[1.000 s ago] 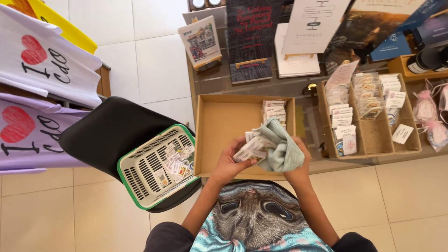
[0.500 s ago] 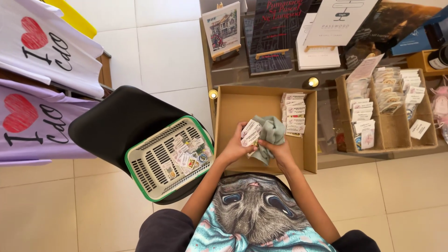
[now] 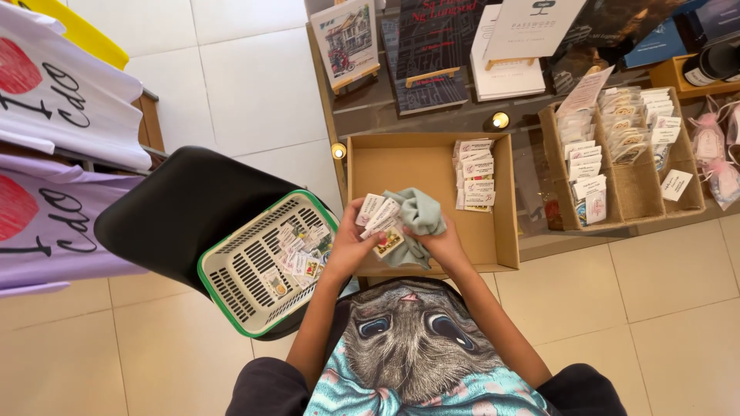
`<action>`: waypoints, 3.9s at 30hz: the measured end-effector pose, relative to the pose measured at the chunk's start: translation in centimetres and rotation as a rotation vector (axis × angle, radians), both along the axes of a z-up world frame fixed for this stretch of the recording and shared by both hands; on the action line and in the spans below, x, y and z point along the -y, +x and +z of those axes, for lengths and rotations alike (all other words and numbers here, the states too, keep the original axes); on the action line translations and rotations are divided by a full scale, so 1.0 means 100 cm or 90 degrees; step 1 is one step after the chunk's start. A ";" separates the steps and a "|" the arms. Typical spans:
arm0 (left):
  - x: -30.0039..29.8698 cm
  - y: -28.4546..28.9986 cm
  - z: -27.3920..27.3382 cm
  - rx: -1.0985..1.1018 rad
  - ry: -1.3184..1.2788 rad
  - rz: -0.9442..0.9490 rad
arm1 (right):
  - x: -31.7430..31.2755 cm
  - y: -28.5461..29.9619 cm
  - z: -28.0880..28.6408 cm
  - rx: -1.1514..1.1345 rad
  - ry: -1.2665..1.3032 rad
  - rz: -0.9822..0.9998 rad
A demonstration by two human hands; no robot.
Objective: Organizing and cleaning small souvenir items on a display shelf.
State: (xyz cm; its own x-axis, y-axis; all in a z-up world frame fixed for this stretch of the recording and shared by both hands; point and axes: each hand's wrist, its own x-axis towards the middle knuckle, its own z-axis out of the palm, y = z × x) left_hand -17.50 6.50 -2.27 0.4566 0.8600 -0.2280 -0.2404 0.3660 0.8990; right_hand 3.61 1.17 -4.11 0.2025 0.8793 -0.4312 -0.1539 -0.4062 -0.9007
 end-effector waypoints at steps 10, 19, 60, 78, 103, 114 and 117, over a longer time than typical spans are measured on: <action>0.036 -0.150 -0.050 0.060 -0.017 0.289 | 0.017 -0.069 0.032 0.131 0.094 0.150; 0.120 -0.298 -0.319 -0.203 -0.154 0.603 | 0.058 -0.214 0.030 0.146 0.319 0.802; 0.169 -0.346 -0.377 -0.483 -0.186 0.614 | -0.083 -0.315 -0.363 0.277 -0.032 0.005; 0.193 -0.349 -0.393 -0.202 -0.245 0.710 | 0.010 -0.338 -0.376 0.595 0.063 0.296; 0.164 -0.319 -0.353 -0.261 -0.289 0.554 | -0.026 -0.301 -0.303 0.459 0.109 0.267; 0.121 -0.302 -0.332 -0.094 -0.249 0.543 | -0.020 -0.305 -0.261 0.378 0.148 0.204; 0.102 -0.295 -0.278 -0.051 -0.240 0.512 | -0.014 -0.312 -0.241 0.284 0.114 0.165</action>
